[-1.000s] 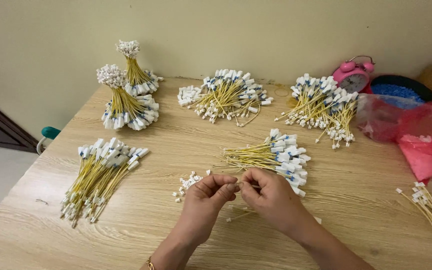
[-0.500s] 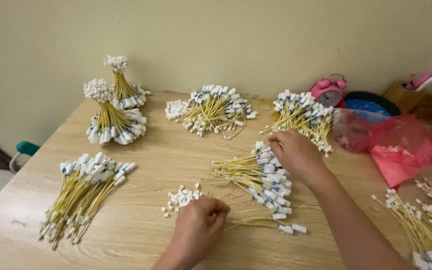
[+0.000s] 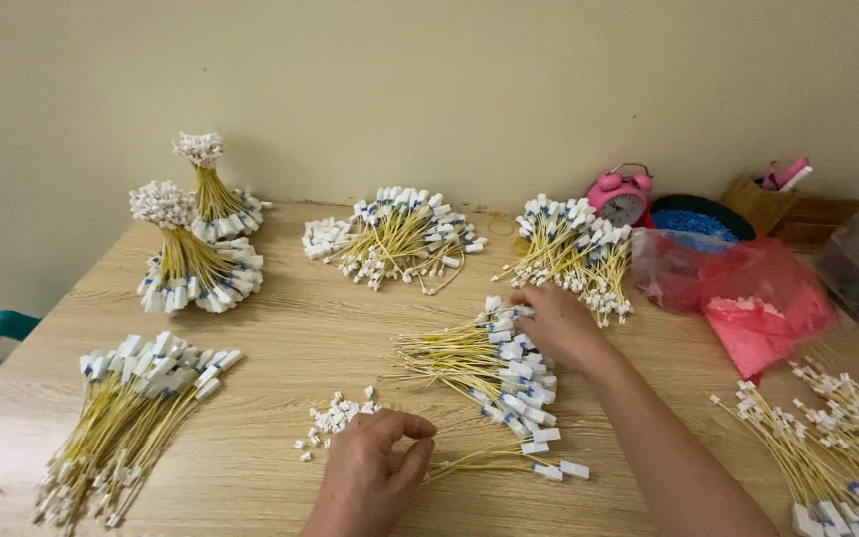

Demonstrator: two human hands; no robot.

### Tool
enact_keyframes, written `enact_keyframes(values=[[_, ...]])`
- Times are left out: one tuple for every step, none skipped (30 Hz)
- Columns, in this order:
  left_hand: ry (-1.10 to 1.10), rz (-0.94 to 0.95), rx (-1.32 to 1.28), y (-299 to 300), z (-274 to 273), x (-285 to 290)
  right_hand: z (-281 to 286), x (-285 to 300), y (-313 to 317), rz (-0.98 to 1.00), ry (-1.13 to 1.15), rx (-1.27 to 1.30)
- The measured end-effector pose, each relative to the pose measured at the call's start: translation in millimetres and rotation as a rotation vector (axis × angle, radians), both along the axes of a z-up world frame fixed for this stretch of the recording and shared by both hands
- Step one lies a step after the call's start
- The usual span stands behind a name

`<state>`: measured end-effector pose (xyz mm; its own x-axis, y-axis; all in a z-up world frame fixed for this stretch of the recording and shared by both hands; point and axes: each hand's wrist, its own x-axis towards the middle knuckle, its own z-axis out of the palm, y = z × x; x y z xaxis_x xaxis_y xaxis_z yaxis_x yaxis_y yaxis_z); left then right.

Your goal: Assemble small plastic connectors onto yellow electrical wires at a workshop table.

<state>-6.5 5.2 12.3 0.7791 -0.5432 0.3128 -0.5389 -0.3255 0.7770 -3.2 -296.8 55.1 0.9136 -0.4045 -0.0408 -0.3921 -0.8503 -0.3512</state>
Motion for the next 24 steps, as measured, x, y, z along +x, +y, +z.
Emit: enact_keyframes(values=[[-0.005, 0.003, 0.000, 1, 13, -2, -3, 1, -5, 0.003, -0.005, 0.000], [-0.001, 0.031, 0.004, 3, 26, -5, -6, 1, -10, -0.004, -0.064, 0.023], [0.003, 0.059, 0.007, 6, 39, -8, -9, 1, -14, -0.012, -0.124, 0.046], [-0.001, 0.064, 0.006, 7, 46, -9, -4, -5, -13, -0.007, -0.128, 0.045], [-0.045, 0.074, -0.017, 9, 53, -11, 1, -11, -12, 0.015, -0.206, 0.091], [-0.091, 0.084, -0.042, 11, 60, -12, 8, -16, -11, 0.038, -0.285, 0.135], [-0.097, 0.089, -0.046, 10, 67, -12, 17, -24, -4, 0.044, -0.291, 0.131], [-0.175, 0.087, -0.078, 11, 74, -13, 25, -31, 3, 0.062, -0.370, 0.134], [-0.254, 0.086, -0.109, 11, 80, -14, 34, -39, 10, 0.080, -0.448, 0.138], [-0.255, 0.093, -0.111, 7, 85, -13, 40, -43, 14, 0.088, -0.448, 0.137], [-0.336, 0.092, -0.125, 4, 89, -12, 45, -47, 18, 0.123, -0.487, 0.077], [-0.416, 0.088, -0.137, 1, 92, -12, 49, -52, 22, 0.156, -0.524, 0.016], [-0.415, 0.093, -0.138, -3, 94, -12, 47, -50, 23, 0.161, -0.523, 0.016], [-0.464, 0.083, -0.143, -7, 96, -12, 44, -48, 22, 0.152, -0.508, -0.059], [-0.512, 0.073, -0.148, -11, 98, -12, 41, -47, 22, 0.142, -0.494, -0.133], [-0.511, 0.073, -0.148, -15, 97, -12, 40, -49, 23, 0.142, -0.493, -0.133], [-0.516, 0.059, -0.143, -18, 95, -13, 39, -50, 24, 0.135, -0.522, -0.102], [-0.524, 0.050, -0.143, -23, 94, -12, 41, -50, 24, 0.132, -0.553, -0.076], [-0.526, 0.055, -0.148, -27, 88, -13, 41, -58, 28, 0.137, -0.555, -0.081], [-0.526, 0.056, -0.145, -31, 85, -11, 44, -60, 33, 0.150, -0.617, -0.016], [-0.526, 0.056, -0.143, -34, 81, -8, 48, -63, 38, 0.163, -0.678, 0.051], [-0.536, 0.072, -0.149, -36, 84, -8, 57, -67, 48, 0.180, -0.686, 0.045], [-0.547, 0.070, -0.176, -39, 86, -7, 65, -72, 56, 0.181, -0.631, 0.105], [-0.550, 0.063, -0.195, -41, 85, -9, 68, -80, 65, 0.175, -0.567, 0.171]])
